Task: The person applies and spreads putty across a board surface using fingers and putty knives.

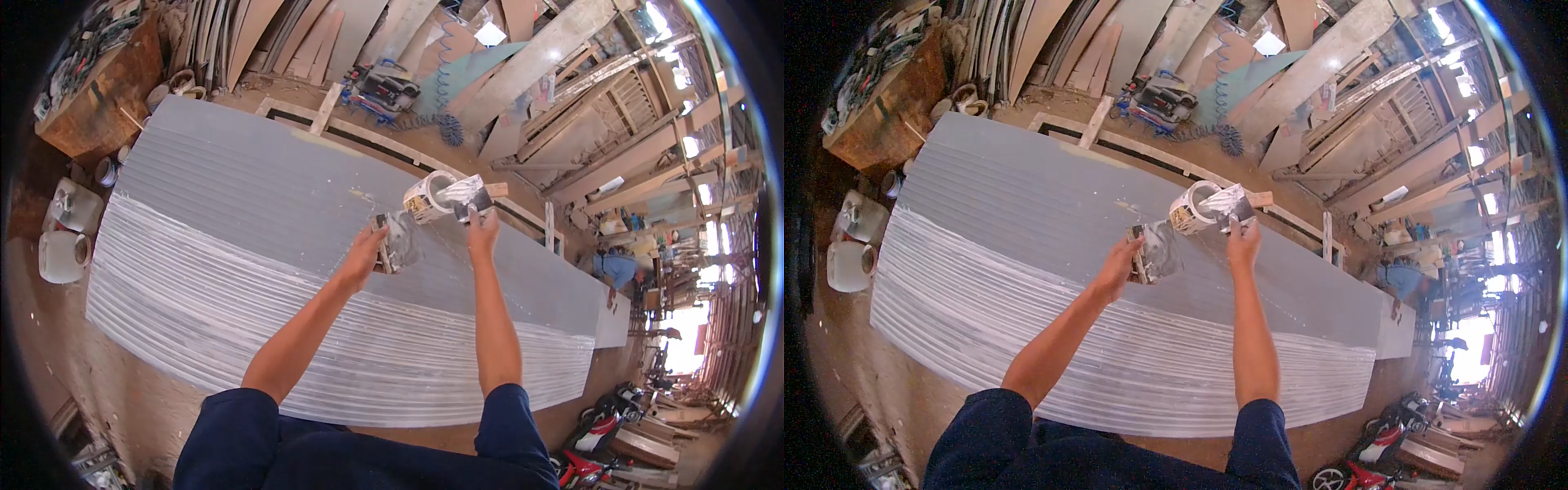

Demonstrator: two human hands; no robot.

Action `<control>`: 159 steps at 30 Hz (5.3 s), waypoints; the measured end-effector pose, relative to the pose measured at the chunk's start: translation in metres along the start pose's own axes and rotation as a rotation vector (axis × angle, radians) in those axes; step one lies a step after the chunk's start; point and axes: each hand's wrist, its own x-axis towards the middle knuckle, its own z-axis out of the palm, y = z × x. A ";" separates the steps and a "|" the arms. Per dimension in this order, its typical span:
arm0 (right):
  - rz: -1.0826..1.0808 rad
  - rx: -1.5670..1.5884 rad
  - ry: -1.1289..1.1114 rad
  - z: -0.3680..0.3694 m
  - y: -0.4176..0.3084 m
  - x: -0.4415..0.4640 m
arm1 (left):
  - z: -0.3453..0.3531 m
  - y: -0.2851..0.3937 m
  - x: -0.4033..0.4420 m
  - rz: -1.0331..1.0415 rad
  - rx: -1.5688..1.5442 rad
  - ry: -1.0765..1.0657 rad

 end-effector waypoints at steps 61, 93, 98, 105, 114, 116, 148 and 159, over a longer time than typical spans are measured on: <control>0.279 0.716 0.064 -0.262 -0.115 -0.380 | 0.110 -0.117 -0.410 0.358 -0.281 -0.061; 0.765 0.797 -0.902 0.338 -0.271 -0.455 | -0.397 -0.043 -0.650 0.629 -0.696 0.646; 0.091 0.479 -0.938 0.434 -0.376 -0.422 | -0.439 -0.020 -0.652 0.652 -0.737 0.695; -0.860 -0.490 -0.913 0.607 -0.433 -0.407 | -0.444 -0.046 -0.645 0.626 -0.870 0.798; -1.094 -0.727 -1.117 0.688 -0.417 -0.414 | -0.430 -0.081 -0.647 0.676 -0.981 0.873; -1.113 -0.695 -1.235 0.679 -0.407 -0.409 | -0.426 -0.088 -0.643 0.685 -0.986 0.880; -1.290 -0.850 -1.502 0.020 -0.062 -0.251 | 0.033 -0.333 -0.590 0.821 -0.957 0.867; -1.192 -0.895 -1.442 -0.210 0.073 -0.209 | 0.240 -0.511 -0.588 0.812 -0.964 0.880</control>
